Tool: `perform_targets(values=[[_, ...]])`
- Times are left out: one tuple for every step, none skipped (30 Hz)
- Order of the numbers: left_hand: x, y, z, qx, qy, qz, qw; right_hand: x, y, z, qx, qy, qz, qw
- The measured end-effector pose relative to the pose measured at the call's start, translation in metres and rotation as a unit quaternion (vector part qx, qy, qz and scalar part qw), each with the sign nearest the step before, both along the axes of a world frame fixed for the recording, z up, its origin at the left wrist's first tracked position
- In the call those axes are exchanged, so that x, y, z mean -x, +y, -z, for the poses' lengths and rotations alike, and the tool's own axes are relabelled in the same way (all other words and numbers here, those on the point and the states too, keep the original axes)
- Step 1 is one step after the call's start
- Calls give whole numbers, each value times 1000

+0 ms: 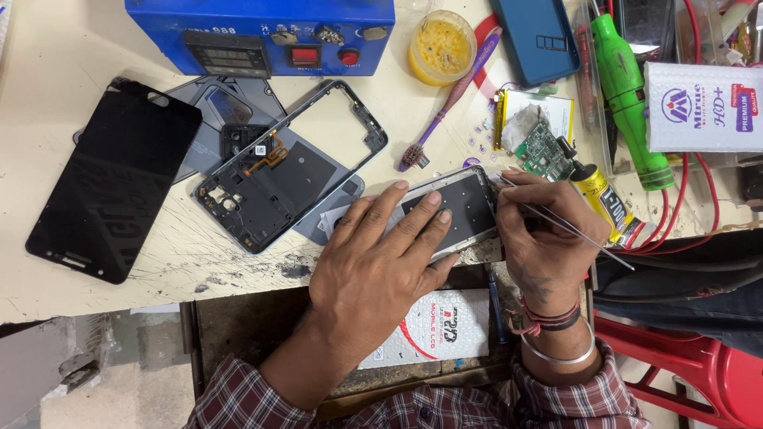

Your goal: The person pries the old adhesive and frame edge off a disassembled smartphone midframe using a thin metal pry blade, working around the perimeter of the part on a cluttered repair bench. They reposition the phone repeatedly to work each side, with a replacement screen and phone housing lying nearby.

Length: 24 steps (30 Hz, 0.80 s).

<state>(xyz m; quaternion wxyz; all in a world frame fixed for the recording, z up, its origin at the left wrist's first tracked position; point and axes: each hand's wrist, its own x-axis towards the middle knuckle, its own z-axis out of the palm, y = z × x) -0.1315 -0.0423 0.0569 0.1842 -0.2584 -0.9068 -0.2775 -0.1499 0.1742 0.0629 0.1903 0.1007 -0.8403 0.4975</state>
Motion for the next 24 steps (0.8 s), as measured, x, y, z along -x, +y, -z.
perform_targets(values=[[0, 0, 0, 1, 1, -1, 1000, 0, 0, 0, 5, -5, 3, 1000], [0, 0, 0, 1, 2, -1, 1000, 1, -1, 0, 5, -9, 7, 1000], [0, 0, -1, 2, 1, -2, 1000, 1, -1, 0, 6, -14, 12, 1000], [0, 0, -1, 2, 0, -2, 1000, 1, -1, 0, 6, -19, 17, 1000], [0, 0, -1, 3, -1, -2, 1000, 1, -1, -1, -2, -18, 17, 1000], [0, -1, -1, 3, -1, -2, 1000, 1, -1, -1, -9, -17, 17, 1000], [0, 1, -1, 4, -1, -3, 1000, 1, 1, -2, -17, -15, 17, 1000], [-1, 1, -1, 4, -1, -3, 1000, 1, 1, -2, -17, -12, 12, 1000], [-1, 1, -1, 4, -1, -2, 1000, 2, 0, -2, -17, -9, 7, 1000], [-1, 1, -1, 4, -2, -2, 1000, 2, 0, -1, -17, -5, 2, 1000], [-1, 1, -1, 3, -2, -2, 1000, 2, 0, -1, -27, 0, 4, 1000], [-1, 1, 0, 4, -2, -2, 1000, 3, 0, -1, -37, 4, 6, 999], [-1, 1, 0, 4, -2, -2, 1000, 3, 0, -1, -47, 9, 8, 999], [0, 1, 0, 4, -2, -2, 1000, 3, 0, -1, -46, 5, 9, 999], [0, 1, 0, 4, -2, -2, 1000, 3, -1, -1, -45, 2, 11, 999], [-1, 2, -1, 3, -1, -1, 1000, 3, 0, -2, -44, -1, 13, 999], [-1, 2, -1, 3, -1, 0, 1000, 3, 0, -3, -38, 1, 13, 999], [-1, 3, -1, 0, -1, -1, 1000, 3, -1, -2, -31, 2, 14, 999], [-1, 3, -2, -3, -1, -1, 1000, 3, -1, -2, -25, 4, 14, 1000], [-1, 3, -2, -7, -2, -1, 1000, 2, -2, -2, -15, 9, 19, 1000], [-1, 3, -2, -7, -1, 0, 1000, 1, -2, -2, -5, 15, 24, 1000], [-1, 2, -2, -7, -1, 0, 1000, 1, -3, -2, 5, 20, 27, 999], [-1, 2, -3, -8, -1, 0, 1000, 1, -3, -2, -2, 23, 25, 999], [-1, 1, -3, -8, -1, 0, 1000, 1, -3, -2, -9, 26, 24, 999]])
